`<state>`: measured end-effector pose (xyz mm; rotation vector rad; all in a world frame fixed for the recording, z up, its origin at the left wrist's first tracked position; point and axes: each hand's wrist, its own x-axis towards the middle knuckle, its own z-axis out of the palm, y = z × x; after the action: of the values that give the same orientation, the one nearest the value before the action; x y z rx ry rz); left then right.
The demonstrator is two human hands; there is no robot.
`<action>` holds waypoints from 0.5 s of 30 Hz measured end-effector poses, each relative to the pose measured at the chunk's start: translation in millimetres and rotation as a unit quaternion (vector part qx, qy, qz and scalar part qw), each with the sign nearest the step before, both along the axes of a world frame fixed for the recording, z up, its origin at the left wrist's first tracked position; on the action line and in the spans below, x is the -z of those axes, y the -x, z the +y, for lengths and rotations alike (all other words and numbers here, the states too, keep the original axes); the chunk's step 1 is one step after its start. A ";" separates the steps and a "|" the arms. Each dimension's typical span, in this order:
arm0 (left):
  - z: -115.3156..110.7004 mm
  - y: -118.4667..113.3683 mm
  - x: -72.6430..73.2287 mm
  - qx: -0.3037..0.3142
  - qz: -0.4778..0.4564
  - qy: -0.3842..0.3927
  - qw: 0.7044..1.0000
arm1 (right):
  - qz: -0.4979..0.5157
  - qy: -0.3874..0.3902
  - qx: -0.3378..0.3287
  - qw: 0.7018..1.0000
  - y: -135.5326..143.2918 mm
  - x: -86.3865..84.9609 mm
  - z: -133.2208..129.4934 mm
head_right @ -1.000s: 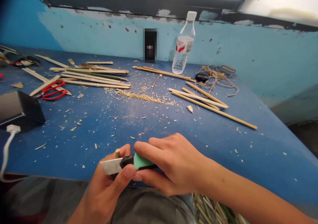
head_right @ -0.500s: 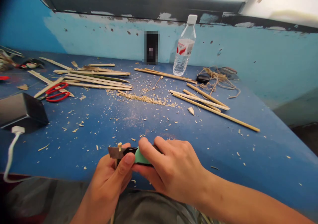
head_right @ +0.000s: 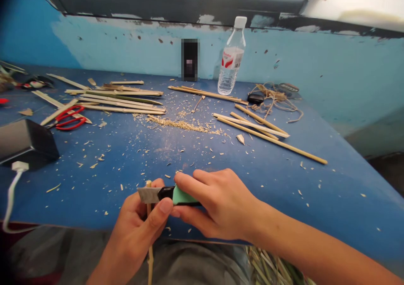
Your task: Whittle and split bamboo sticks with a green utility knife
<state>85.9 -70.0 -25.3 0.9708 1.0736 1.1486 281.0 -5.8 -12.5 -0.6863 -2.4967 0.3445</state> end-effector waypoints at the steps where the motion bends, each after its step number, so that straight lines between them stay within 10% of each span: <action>1: 0.1 0.5 -0.3 0.007 0.005 -0.005 1.000 | -0.008 0.009 -0.006 1.000 -1.9 -0.9 2.2; 15: 0.1 5.5 2.0 0.061 0.088 -0.072 0.992 | -0.018 0.121 -0.065 0.990 -7.0 -6.3 13.2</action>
<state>80.5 -69.9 -27.3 1.2528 1.0662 1.0658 288.0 7.4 -6.2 -0.6273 -2.5644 0.6990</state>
